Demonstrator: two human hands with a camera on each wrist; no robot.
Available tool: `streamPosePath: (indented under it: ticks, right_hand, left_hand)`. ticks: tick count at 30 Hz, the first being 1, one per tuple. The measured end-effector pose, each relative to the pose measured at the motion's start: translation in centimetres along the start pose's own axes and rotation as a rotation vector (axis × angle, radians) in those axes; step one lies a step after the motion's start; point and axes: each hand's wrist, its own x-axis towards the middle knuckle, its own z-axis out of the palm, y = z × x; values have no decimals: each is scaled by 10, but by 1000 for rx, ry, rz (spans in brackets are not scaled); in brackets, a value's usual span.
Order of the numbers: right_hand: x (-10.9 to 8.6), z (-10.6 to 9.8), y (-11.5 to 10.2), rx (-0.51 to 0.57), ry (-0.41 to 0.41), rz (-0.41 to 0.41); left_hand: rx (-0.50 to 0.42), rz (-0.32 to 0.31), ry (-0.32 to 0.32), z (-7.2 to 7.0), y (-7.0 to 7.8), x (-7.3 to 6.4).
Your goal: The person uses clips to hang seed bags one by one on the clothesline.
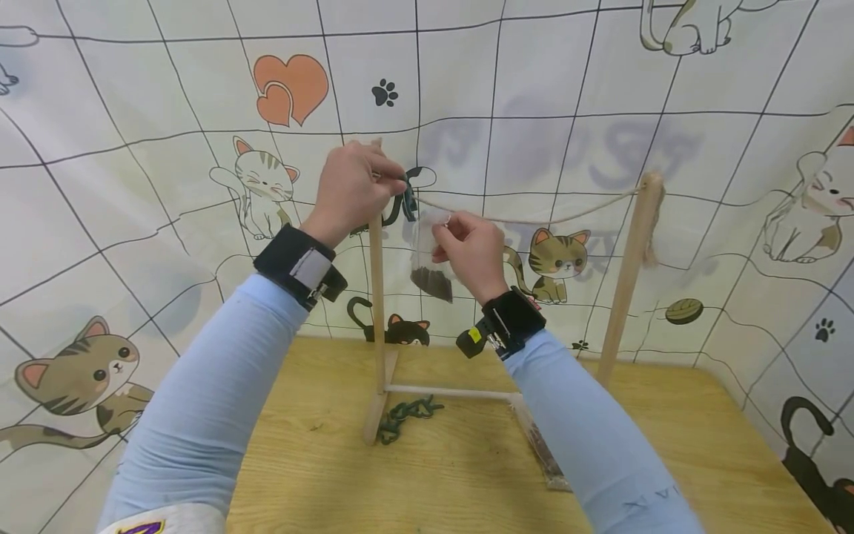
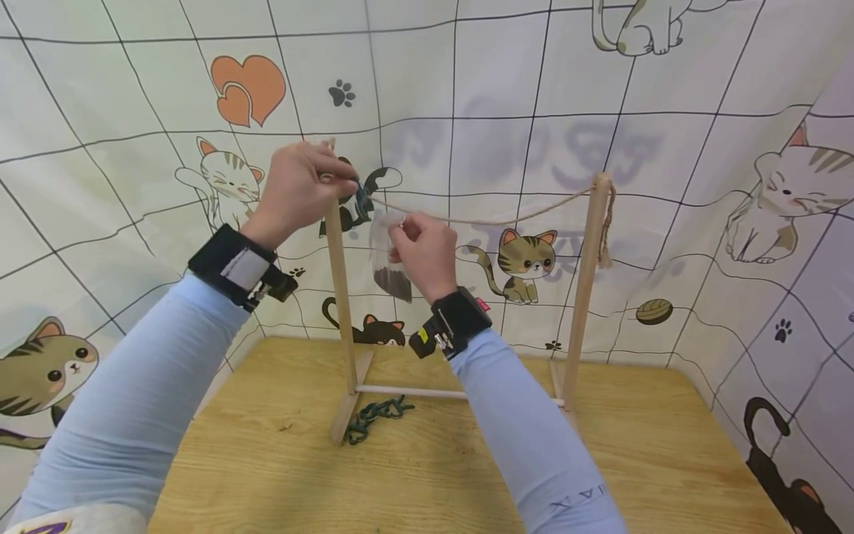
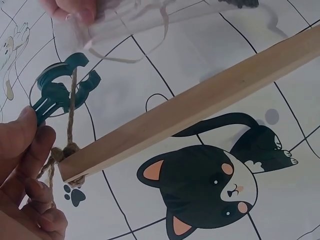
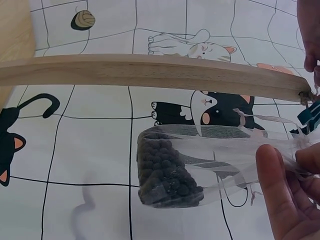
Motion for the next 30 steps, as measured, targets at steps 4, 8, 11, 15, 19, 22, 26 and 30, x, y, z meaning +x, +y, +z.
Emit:
streamPosePath:
  ticks: [4, 8, 11, 15, 19, 22, 26, 30]
  right_hand:
    - [4, 5, -3, 41, 4, 3]
    - [7, 8, -7, 65, -7, -2]
    - [8, 10, -10, 80, -29, 3]
    - [9, 10, -12, 106, -60, 27]
    - [8, 9, -12, 80, -85, 43]
    - [8, 9, -11, 58, -103, 51]
    - [8, 8, -11, 45, -120, 53]
    - [8, 7, -10, 27, -128, 47]
  left_hand:
    - [-21, -6, 2, 1, 0, -1]
    - [-38, -10, 10, 2, 1, -2]
    - [-42, -9, 9, 2, 2, -3]
    - [-39, -8, -20, 3, 2, -3]
    - [13, 32, -90, 2, 0, -5]
    - [56, 52, -145, 1, -1, -5]
    - [74, 43, -198, -1, -1, -5]
    - [83, 58, -232, -3, 0, -6]
